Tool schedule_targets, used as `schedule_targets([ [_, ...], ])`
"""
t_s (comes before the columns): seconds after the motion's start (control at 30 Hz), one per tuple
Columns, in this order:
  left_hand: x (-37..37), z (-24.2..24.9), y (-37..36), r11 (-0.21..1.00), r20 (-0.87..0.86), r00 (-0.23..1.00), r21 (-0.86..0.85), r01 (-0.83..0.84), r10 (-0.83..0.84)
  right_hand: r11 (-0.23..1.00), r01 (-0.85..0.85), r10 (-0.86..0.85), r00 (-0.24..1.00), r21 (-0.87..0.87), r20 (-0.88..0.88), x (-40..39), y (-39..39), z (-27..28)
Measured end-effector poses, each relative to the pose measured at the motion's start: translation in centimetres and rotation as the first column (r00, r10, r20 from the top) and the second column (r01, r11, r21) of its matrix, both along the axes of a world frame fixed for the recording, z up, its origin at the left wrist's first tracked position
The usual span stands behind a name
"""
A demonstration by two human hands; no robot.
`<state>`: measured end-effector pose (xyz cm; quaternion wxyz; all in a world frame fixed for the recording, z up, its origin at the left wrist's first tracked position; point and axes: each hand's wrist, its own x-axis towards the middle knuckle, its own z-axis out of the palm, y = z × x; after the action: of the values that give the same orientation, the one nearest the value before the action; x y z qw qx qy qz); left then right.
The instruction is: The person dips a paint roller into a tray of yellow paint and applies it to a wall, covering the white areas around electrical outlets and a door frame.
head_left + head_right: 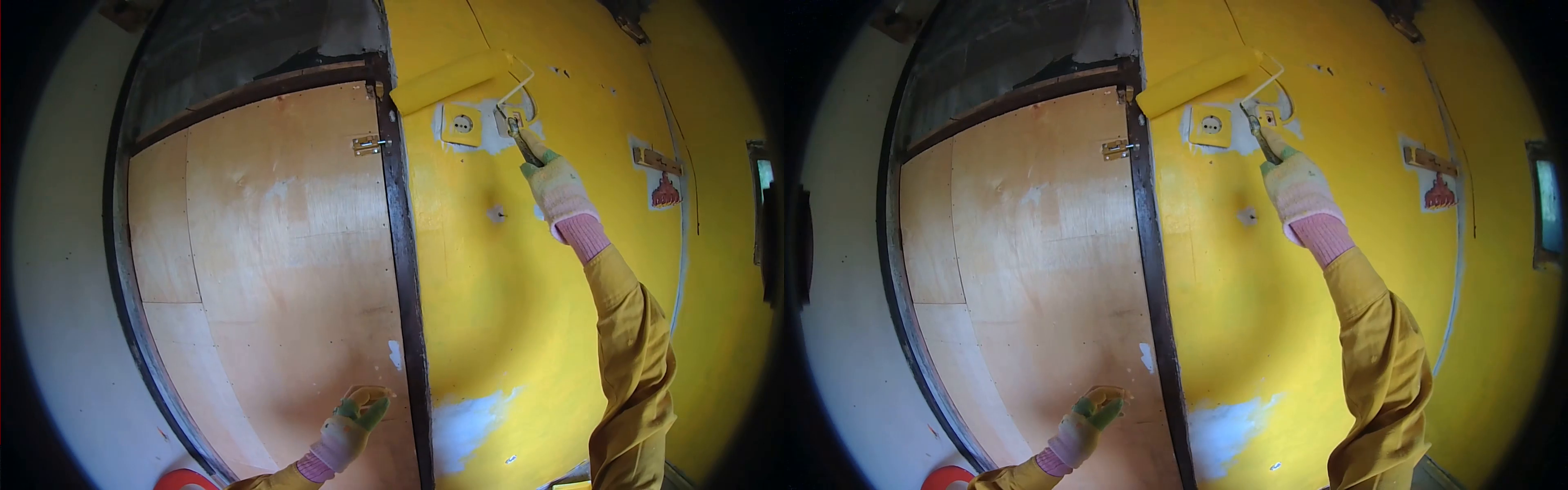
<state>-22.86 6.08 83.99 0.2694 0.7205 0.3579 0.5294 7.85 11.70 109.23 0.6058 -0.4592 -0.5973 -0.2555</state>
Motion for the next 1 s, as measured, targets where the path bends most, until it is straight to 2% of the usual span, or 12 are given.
schedule_targets([
  [0.1, -1.1, 0.1, -1.1, 1.0, -0.001, 1.0, 0.008, -0.005, 0.005, 0.995, 0.04, -0.045, 0.997, -0.095, -0.061, -2.5, -2.3, 0.1],
  [0.2, -1.8, -0.5, -1.6, 0.999, 0.025, 0.999, -0.028, 0.024, -0.024, 0.984, -0.09, 0.074, 0.991, -0.156, -0.107, -4.1, -3.1, -0.8],
  [0.27, -2.0, -1.1, -1.8, 0.997, 0.082, 0.995, -0.05, 0.058, -0.053, 0.885, -0.461, 0.44, 0.872, -0.06, -0.217, -5.3, -1.6, -2.2],
  [0.43, -2.1, -1.3, -3.3, 0.993, 0.095, 0.992, -0.067, 0.094, -0.088, 0.858, -0.508, 0.473, 0.84, -0.08, -0.265, -10.8, 0.5, -3.9],
  [0.5, -3.0, -1.8, -3.9, 0.995, 0.079, 0.996, -0.081, 0.055, -0.049, 0.77, -0.638, 0.613, 0.731, 0.019, -0.299, -12.7, 1.7, -4.2],
  [0.57, -4.1, -2.3, -4.4, 0.996, 0.064, 0.998, -0.087, 0.015, -0.009, 0.784, -0.62, 0.597, 0.752, 0.007, -0.279, -13.7, 2.9, -3.4],
  [0.63, -5.3, -2.7, -5.0, 0.992, 0.161, 0.986, -0.124, -0.023, 0.043, 0.8, -0.601, 0.579, 0.773, -0.005, -0.26, -14.4, 3.5, -2.1],
  [0.73, -6.8, -3.2, -5.5, 0.99, 0.201, 0.977, -0.13, -0.046, 0.072, 0.893, -0.45, 0.446, 0.879, 0.012, -0.168, -14.8, 4.0, 0.0],
  [0.83, -7.7, -4.7, -4.4, 0.984, 0.253, 0.964, -0.175, -0.033, 0.078, 0.913, -0.388, 0.382, 0.921, 0.125, 0.073, -14.4, 4.5, 0.8],
  [0.87, -7.6, -4.9, -4.6, 0.981, 0.244, 0.967, -0.191, -0.028, 0.075, 0.918, -0.381, 0.377, 0.924, 0.113, 0.059, -14.7, 4.7, 0.1],
  [0.93, -6.9, -4.8, -5.0, 0.978, 0.282, 0.956, -0.205, -0.027, 0.086, 0.793, -0.609, 0.59, 0.761, 0.015, -0.27, -15.3, 4.9, -1.6],
  [1.0, -6.8, -5.3, -5.3, 0.974, 0.269, 0.961, -0.225, 0.005, 0.057, 0.788, -0.615, 0.584, 0.746, 0.003, -0.319, -15.3, 4.9, -4.4],
])
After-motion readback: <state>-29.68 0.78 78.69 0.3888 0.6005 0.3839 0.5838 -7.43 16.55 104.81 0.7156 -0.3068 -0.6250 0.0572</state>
